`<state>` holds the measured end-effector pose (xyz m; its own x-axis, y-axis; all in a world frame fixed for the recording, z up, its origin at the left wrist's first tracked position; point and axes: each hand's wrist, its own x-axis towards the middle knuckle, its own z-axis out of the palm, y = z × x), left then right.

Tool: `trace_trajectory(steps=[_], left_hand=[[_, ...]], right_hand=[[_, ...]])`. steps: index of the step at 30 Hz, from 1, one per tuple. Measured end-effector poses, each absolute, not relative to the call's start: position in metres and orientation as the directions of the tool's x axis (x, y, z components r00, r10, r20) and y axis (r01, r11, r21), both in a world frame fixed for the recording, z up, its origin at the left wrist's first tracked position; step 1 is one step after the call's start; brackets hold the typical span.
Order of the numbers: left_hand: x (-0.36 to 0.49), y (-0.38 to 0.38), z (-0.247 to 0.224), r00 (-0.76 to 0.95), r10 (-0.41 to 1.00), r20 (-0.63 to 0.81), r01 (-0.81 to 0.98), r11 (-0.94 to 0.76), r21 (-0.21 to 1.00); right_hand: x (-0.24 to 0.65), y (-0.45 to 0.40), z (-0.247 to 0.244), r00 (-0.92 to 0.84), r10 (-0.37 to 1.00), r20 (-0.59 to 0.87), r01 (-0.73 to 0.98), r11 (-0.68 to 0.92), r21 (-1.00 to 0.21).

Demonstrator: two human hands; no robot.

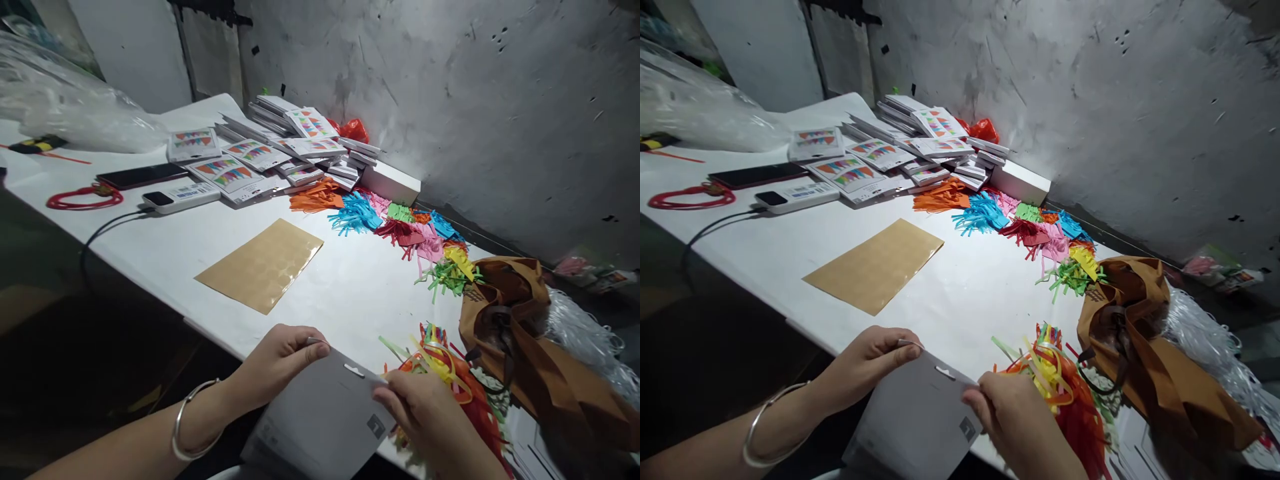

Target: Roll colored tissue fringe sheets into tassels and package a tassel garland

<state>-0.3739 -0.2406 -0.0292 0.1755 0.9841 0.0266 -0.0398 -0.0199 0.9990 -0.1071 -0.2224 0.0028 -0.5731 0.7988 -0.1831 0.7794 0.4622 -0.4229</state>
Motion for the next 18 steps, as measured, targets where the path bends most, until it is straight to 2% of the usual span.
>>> trace_trajectory(steps=[3,6,10,14,18], left_hand=[[-0.374,-0.235,-0.039,0.221,0.960,-0.170,-0.307,0.234,0.922],[-0.377,-0.232,-0.044,0.253,0.934,-0.252,-0.414,0.340,0.845],[-0.380,-0.238,-0.036,0.191,0.970,-0.151,-0.274,0.200,0.941],[-0.381,-0.247,-0.028,0.164,0.986,-0.017,-0.072,0.029,0.997],[-0.379,-0.252,-0.029,0.177,0.984,0.020,-0.048,-0.012,0.999]], right_hand=[[-0.102,-0.225,0.003,-0.714,0.694,-0.095,0.592,0.525,-0.611],[-0.101,-0.226,0.010,-0.761,0.649,-0.030,0.446,0.489,-0.749],[-0.094,-0.231,0.006,-0.706,0.707,-0.036,0.423,0.381,-0.822],[-0.087,-0.238,-0.010,-0.575,0.818,0.033,0.522,0.397,-0.755],[-0.106,-0.243,-0.013,-0.509,0.849,0.142,0.523,0.435,-0.733]])
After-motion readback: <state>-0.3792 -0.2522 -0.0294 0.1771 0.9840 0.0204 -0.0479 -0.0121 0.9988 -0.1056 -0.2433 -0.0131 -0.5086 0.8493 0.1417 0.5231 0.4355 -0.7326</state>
